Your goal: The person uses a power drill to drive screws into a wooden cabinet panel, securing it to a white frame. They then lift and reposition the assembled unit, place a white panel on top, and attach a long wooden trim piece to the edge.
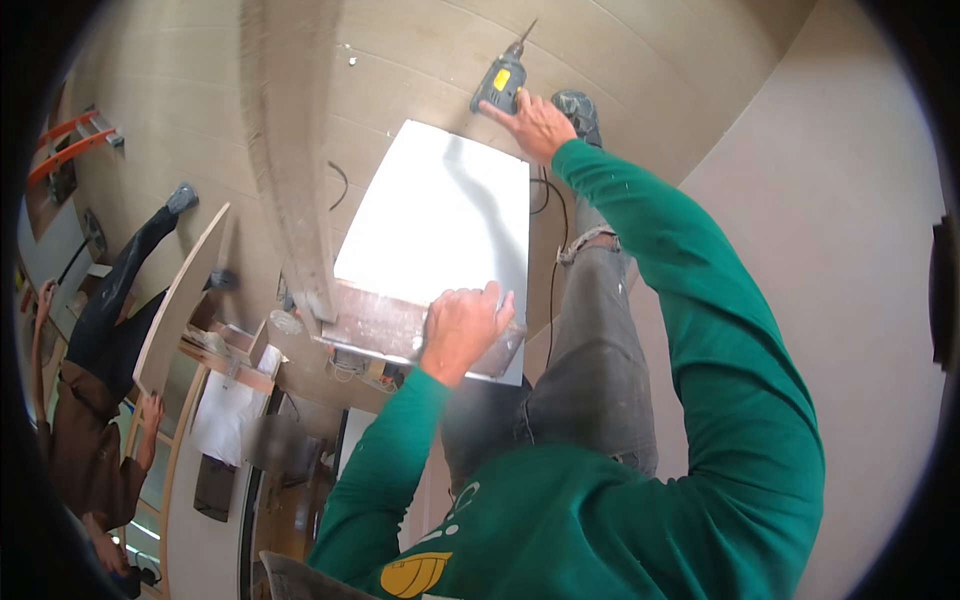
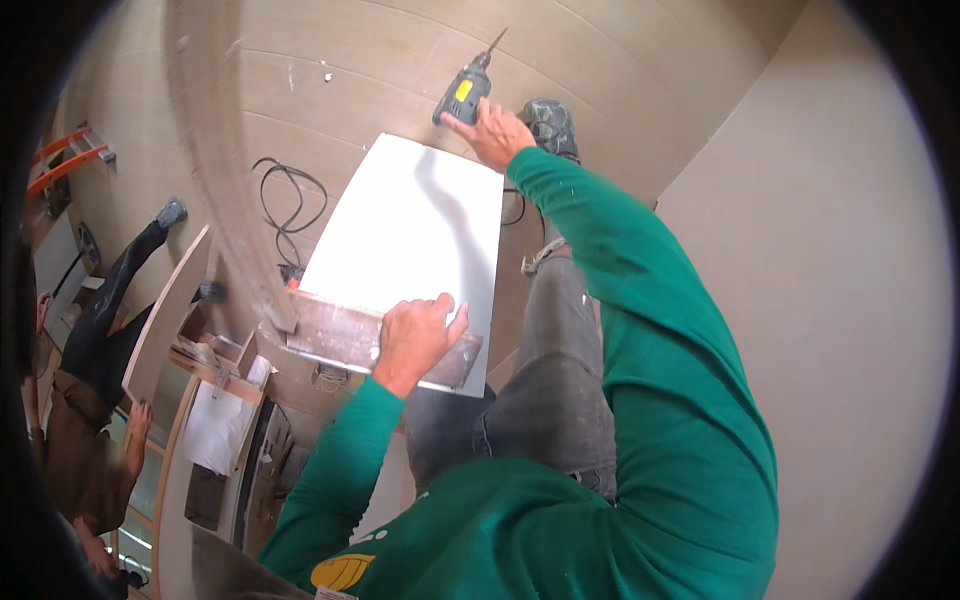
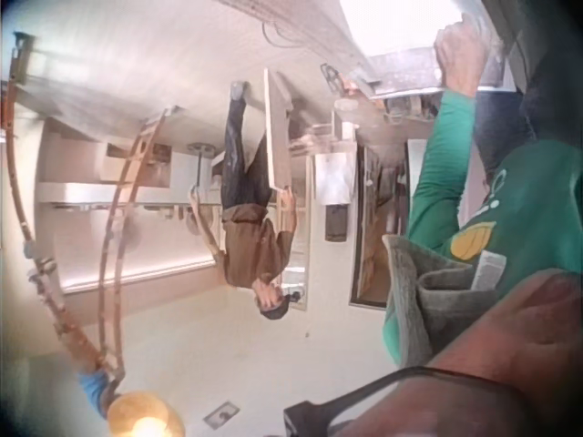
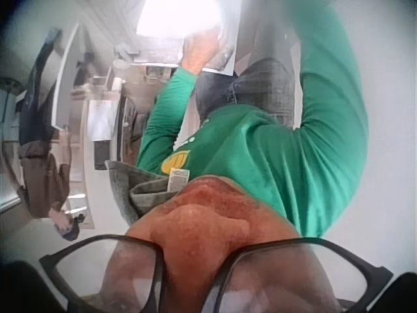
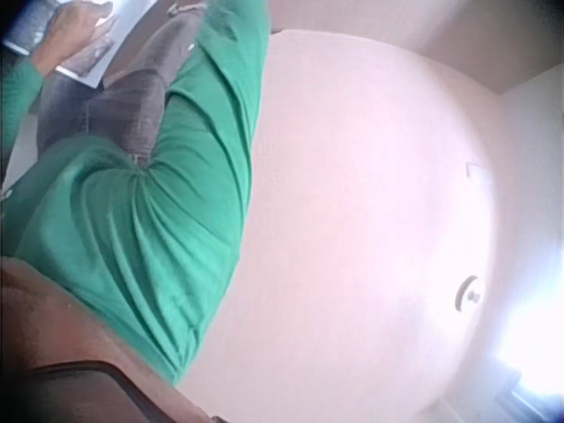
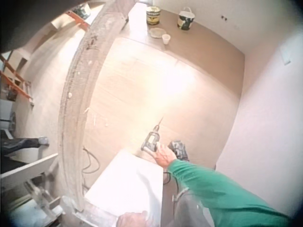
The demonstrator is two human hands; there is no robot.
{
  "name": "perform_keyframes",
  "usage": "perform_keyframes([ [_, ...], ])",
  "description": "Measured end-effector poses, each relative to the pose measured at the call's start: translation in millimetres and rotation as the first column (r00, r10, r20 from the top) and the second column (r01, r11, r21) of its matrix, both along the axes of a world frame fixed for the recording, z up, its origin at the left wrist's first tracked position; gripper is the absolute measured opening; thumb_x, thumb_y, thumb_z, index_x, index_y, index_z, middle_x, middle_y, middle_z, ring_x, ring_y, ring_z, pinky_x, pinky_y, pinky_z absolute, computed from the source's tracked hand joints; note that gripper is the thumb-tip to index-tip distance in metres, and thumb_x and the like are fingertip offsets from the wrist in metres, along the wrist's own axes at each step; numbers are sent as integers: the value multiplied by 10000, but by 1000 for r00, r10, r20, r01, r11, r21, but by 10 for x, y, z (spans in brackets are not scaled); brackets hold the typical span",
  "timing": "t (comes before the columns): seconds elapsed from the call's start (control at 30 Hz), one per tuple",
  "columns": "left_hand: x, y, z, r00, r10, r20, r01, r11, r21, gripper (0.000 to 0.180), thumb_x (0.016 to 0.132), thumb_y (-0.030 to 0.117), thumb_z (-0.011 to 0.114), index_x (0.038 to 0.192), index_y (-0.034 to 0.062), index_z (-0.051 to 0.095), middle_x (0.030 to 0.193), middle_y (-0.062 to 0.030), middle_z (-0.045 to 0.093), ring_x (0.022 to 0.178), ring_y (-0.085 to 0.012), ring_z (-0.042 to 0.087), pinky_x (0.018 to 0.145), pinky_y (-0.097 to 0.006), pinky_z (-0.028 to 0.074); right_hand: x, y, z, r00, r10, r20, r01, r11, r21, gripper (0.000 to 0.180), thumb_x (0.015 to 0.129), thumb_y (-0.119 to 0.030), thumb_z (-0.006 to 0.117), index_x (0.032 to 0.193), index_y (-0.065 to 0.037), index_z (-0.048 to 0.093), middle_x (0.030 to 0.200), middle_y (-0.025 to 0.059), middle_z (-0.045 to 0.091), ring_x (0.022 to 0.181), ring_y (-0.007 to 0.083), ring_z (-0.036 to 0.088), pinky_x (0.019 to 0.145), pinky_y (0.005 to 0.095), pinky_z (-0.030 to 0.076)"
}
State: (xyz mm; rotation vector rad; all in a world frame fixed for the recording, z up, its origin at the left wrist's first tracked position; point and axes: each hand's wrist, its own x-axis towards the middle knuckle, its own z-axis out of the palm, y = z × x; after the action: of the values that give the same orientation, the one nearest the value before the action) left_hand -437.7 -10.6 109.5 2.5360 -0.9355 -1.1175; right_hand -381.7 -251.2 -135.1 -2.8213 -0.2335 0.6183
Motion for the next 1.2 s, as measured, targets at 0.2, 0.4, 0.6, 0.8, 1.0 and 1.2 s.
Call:
perform_keyframes([
  [0.2, 32, -31, -27, 992, 123, 11, -121, 987, -105, 279, 876, 273, 768, 726, 94, 615, 540, -101, 579, 522, -296, 629, 544, -418, 515, 344, -141, -768, 985, -105, 134, 118, 988, -96, 690, 988, -61, 506, 1601, -357, 394, 1242, 230, 519, 1006, 329, 634, 835, 421, 546],
  [0.4, 6, 70, -67, 983, 182, -38, -185, 974, -133, 248, 848, 213, 795, 746, 95, 602, 570, -86, 580, 537, -286, 611, 552, -411, 490, 154, -66, -1230, 951, -309, -23, 307, 950, -57, 617, 962, -68, 534, 1549, -245, 473, 1245, 199, 548, 1052, 345, 631, 878, 457, 540],
  [0.6, -99, 155, -20, 957, 284, -50, -288, 940, -182, 168, 864, 170, 776, 800, 93, 642, 654, -93, 624, 629, -290, 644, 596, -415, 491, -267, 256, -532, 907, -287, -308, 367, 898, 242, 499, 960, -273, 647, 1413, -75, 576, 1215, 234, 641, 1147, 417, 624, 969, 510, 515],
  [0.8, 474, 470, 771, 785, 556, 272, -341, 755, -560, 178, 862, 146, 765, 965, 47, 657, 886, -110, 632, 860, -316, 622, 792, -421, 523, -564, 532, 1884, 430, 178, -885, 822, 329, 465, 625, 1068, -536, 524, 1439, -39, 606, 1234, 114, 695, 1058, 180, 650, 909, 336, 544],
  [1.0, 1848, 756, 1216, 492, 756, 432, -483, 650, -587, 744, 872, 305, 843, 1405, -62, 475, 1311, -214, 558, 1223, -337, 535, 1068, -451, 442, -571, 1255, 2893, 768, 88, -635, 435, 656, 617, 694, 972, -616, 629, 1359, -41, 629, 1095, 229, 710, 1044, 375, 682, 946, 477, 531],
  [1.2, 2357, 422, 1165, 547, 837, 10, -726, 480, -493, 525, 837, 439, 802, 1109, 5, 687, 863, -147, 747, 858, -270, 749, 790, -396, 588, -857, 1843, 2489, 881, -175, -439, 373, 828, 418, 596, 991, -596, 591, 1037, -12, 701, 964, 256, 712, 937, 443, 703, 848, 514, 562],
])
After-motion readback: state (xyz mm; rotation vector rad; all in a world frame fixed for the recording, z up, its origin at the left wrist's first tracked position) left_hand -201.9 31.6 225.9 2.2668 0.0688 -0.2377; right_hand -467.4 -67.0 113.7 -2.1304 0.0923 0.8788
